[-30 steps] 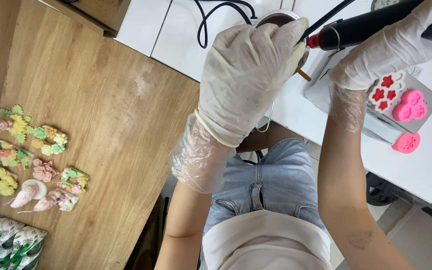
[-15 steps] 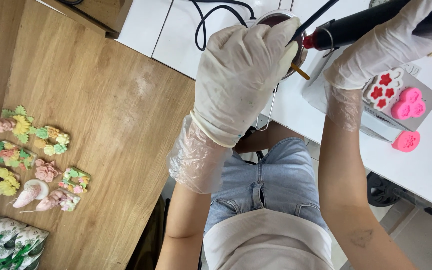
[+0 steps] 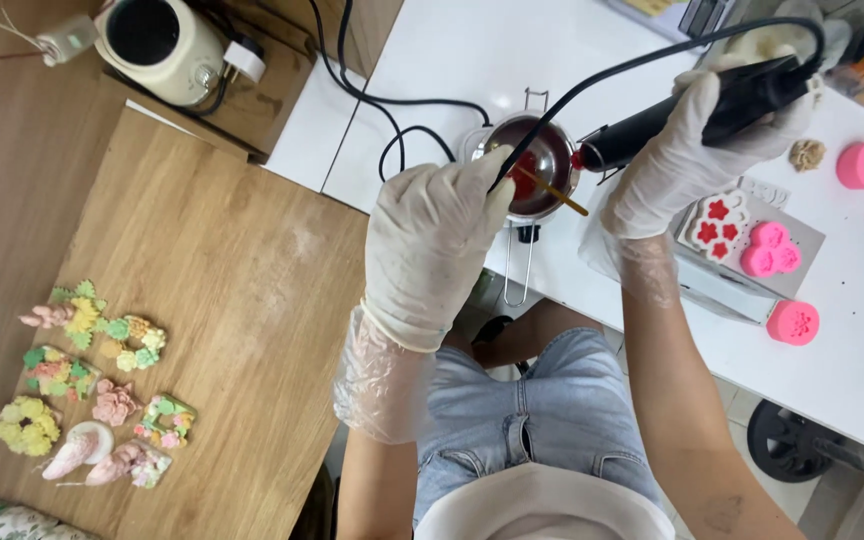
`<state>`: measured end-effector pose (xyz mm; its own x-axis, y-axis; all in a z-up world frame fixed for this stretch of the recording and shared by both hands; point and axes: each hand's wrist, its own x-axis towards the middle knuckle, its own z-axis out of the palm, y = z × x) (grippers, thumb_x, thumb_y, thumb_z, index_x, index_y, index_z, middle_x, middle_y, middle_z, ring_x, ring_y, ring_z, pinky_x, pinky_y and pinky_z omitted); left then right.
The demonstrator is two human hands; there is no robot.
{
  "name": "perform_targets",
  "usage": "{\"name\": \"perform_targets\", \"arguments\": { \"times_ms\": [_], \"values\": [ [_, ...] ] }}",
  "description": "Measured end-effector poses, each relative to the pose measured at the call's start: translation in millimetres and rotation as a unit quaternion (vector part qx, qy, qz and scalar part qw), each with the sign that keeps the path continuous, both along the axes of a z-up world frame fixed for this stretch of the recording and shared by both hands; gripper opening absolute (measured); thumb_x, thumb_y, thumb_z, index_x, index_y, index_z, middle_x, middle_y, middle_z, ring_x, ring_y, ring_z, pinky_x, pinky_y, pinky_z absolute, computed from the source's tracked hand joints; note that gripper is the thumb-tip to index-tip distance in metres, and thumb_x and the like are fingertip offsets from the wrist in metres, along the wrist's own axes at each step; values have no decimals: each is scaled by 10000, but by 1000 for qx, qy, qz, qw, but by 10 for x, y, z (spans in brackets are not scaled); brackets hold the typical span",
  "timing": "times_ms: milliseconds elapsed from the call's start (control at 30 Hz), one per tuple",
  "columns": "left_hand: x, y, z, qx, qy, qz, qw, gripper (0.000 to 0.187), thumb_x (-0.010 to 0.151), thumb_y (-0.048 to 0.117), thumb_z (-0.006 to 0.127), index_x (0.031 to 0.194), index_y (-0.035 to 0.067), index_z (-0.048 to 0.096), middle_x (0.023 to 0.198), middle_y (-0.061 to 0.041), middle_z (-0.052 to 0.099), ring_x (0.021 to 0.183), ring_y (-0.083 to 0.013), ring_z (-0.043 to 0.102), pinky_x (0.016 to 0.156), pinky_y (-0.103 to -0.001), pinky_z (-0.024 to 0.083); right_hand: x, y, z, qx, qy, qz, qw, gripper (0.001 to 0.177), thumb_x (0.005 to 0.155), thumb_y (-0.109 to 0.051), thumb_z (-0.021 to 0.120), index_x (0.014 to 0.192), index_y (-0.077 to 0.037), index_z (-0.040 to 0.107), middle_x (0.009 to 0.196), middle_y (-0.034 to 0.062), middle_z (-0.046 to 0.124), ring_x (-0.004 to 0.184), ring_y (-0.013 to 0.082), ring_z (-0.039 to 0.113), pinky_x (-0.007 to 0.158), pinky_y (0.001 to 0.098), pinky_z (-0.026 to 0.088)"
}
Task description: The person stirs red melted wax in a metal pitcher on a small hot plate, uses a heat gun to warm silicone flower-shaped molds on a scale, then spoons and pours the red wax from the pitcher into the mold cavities. At the end they take a pink silicone mold from a storage shelf and carry it back to the work table.
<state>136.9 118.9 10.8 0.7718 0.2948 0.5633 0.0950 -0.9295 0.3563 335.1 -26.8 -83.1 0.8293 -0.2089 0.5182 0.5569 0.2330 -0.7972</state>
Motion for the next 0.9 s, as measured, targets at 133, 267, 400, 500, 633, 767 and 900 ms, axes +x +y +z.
{"name": "perform_targets", "arguments": {
  "times_ms": [133, 267, 400, 500, 633, 767, 900],
  "values": [
    [-117, -9, 42, -29, 13, -12, 999, 278, 996, 214, 736, 1247, 135, 650, 787, 18, 599, 766, -191, 627, 838, -367, 508, -130, 24, 148, 56, -37, 68, 995, 557, 1150, -1, 723, 1522, -122, 326, 1244, 102, 595, 997, 180, 598, 948, 317, 533],
    [-339, -44, 101, -57, -13, -6, 998, 271, 968, 183, 743, 1222, 125, 668, 788, -1, 606, 785, -208, 639, 844, -381, 516, -480, -63, 374, 45, -23, 117, 992, 510, 1048, 128, 644, 1434, -98, 397, 1241, 61, 558, 1058, 151, 587, 968, 304, 541],
    [-630, -184, 171, -121, -55, -13, 991, 233, 955, 133, 755, 1180, 135, 695, 832, -13, 653, 806, -223, 647, 796, -374, 510, -709, -449, 352, -48, -40, 63, 996, 491, 1003, 213, 576, 1360, -82, 414, 1149, 103, 577, 969, 171, 595, 956, 299, 530],
    [-812, -390, 220, -110, -69, -17, 991, 275, 902, 117, 749, 1169, 128, 682, 825, -12, 650, 818, -223, 652, 836, -395, 509, -947, -761, 426, -87, -6, 21, 996, 518, 992, 216, 634, 1356, -64, 394, 1190, 111, 602, 999, 160, 602, 975, 300, 566],
    [-932, -614, 131, -111, -88, -48, 989, 268, 915, 117, 740, 1176, 122, 676, 853, -6, 668, 833, -208, 665, 876, -388, 519, -1182, -958, 439, -39, 1, 54, 998, 498, 976, 210, 613, 1322, -71, 391, 1172, 102, 595, 963, 154, 602, 924, 300, 580],
    [-1044, -708, 94, -96, -52, -34, 993, 250, 924, 142, 728, 1169, 115, 689, 828, -1, 665, 828, -207, 669, 870, -381, 518, -1211, -1063, 300, -43, 25, 117, 992, 427, 1017, 185, 634, 1305, -50, 424, 1187, 85, 571, 1056, 141, 597, 992, 284, 543],
    [-1084, -692, 129, -84, -31, -12, 996, 254, 891, 202, 748, 1128, 120, 710, 788, -19, 666, 775, -224, 655, 807, -393, 492, -1100, -1127, 184, -59, 35, 129, 989, 468, 1011, 145, 697, 1331, -50, 417, 1273, 75, 559, 1103, 122, 573, 1038, 280, 534]
  ]
}}
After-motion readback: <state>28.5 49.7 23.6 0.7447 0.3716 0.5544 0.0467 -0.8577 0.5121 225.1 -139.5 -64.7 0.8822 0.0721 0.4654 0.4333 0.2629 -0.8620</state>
